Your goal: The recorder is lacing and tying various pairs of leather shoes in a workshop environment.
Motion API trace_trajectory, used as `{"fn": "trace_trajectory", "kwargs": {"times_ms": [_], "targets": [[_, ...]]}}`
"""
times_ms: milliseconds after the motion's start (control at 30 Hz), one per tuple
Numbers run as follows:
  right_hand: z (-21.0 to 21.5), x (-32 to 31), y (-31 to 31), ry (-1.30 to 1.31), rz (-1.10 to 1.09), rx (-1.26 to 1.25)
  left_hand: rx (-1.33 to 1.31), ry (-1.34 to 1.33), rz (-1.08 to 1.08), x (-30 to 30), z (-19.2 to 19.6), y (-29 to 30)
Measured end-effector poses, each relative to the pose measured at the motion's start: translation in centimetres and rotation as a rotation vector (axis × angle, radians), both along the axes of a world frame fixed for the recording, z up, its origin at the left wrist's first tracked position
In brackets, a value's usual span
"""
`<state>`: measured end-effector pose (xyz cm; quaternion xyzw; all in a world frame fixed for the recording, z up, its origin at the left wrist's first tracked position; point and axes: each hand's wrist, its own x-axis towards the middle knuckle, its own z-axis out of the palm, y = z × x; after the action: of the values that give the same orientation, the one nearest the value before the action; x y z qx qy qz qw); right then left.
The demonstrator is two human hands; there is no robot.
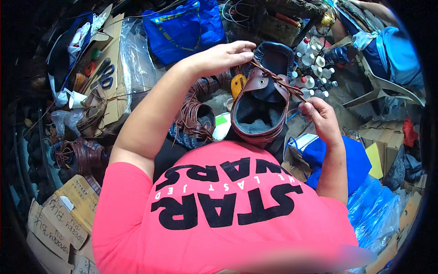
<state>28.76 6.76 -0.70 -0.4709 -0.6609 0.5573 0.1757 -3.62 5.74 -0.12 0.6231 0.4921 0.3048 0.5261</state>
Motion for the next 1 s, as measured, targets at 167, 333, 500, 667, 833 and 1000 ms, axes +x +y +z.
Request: {"fn": "trace_trajectory", "kwargs": {"times_ms": [167,333,500,667,833,1000], "targets": [[-0.3,0.8,0.1,0.099,-0.026,0.078,-0.193,-0.04,0.013,0.6,-0.1,0.6],[-0.3,1.5,0.6,0.114,0.004,0.003,-0.019,0.121,-0.067,-1.0,0.6,-0.3],[-0.4,1.3,0.6,0.046,0.096,0.168,-0.051,0.059,0.079,-2.5,1.1,-0.5],[0.2,1.8,0.8,0.042,0.108,0.095,0.116,0.223,0.18,-5.2,1.5,-0.9],[0.8,2.9,1.0,0.035,0.074,0.064,0.148,0.244,0.264,-10.9,1.7,-1.9],[0.7,2.6,1.0,-0.01,0.127,0.063,0.221,0.787,0.377,-10.8,1.8,-2.3]]}}
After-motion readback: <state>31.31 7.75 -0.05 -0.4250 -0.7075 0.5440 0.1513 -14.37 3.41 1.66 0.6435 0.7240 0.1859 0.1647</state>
